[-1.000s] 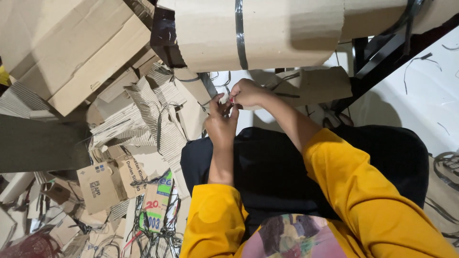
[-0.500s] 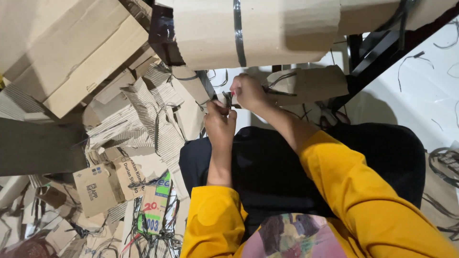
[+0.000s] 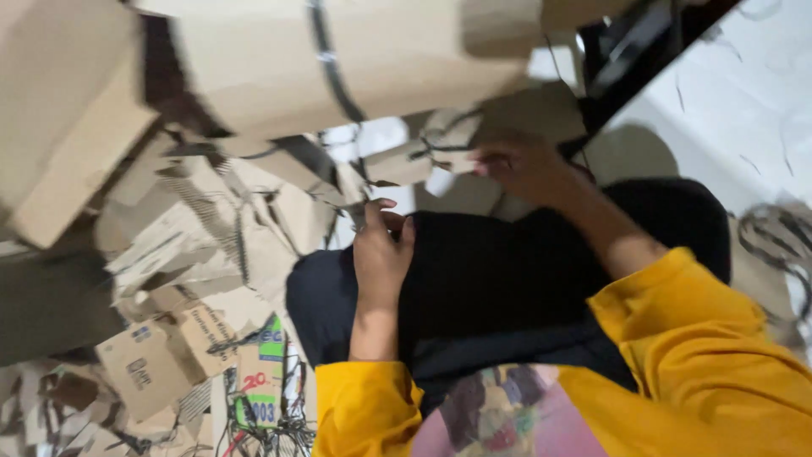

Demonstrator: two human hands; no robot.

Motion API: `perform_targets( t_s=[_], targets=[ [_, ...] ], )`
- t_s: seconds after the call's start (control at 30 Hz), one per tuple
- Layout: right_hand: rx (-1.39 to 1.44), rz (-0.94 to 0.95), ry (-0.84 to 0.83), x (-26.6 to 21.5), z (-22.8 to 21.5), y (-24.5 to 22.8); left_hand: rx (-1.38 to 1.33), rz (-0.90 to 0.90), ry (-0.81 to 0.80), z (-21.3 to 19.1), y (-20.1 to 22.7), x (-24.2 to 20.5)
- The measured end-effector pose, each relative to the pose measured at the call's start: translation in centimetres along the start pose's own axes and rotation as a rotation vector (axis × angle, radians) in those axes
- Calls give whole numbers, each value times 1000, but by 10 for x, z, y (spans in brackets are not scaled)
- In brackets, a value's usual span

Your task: The person sits on the floor and ties black cords around cylindrical cardboard rolls. They pick up cords, wrap them around the rolls, and tie knots to secure them. The person handles multiple rolls and cords throughout the clip.

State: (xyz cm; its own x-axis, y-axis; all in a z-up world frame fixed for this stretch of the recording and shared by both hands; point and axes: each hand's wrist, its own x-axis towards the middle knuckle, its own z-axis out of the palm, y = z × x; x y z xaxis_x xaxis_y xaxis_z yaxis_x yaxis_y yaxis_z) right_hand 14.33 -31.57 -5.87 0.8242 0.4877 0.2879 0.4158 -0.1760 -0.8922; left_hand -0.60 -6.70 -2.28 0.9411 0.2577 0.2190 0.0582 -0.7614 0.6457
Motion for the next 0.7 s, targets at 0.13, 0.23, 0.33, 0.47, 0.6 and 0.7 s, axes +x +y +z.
perform_targets(
  t_s=[0.13, 0.23, 0.33, 0.47, 0.6, 0.7],
  targets=[
    [-235, 532, -106, -58, -80, 51, 74, 78, -594, 58, 4, 6],
    [-551, 583, -184, -77, -83, 119, 37, 111, -879, 115, 17, -6],
    [-628, 663, -323, -59, -45, 134, 5, 83, -1059, 189, -8, -37],
    [-753, 450, -525, -52, 3, 131, -43, -20, -1224, 168, 20, -11],
    [-975, 156, -479, -68, 50, 200, -79, -97, -1310, 165, 20, -16],
    [-1079, 162, -447, -77, 57, 246, -90, -128, -1323, 159, 33, -13]
  ],
)
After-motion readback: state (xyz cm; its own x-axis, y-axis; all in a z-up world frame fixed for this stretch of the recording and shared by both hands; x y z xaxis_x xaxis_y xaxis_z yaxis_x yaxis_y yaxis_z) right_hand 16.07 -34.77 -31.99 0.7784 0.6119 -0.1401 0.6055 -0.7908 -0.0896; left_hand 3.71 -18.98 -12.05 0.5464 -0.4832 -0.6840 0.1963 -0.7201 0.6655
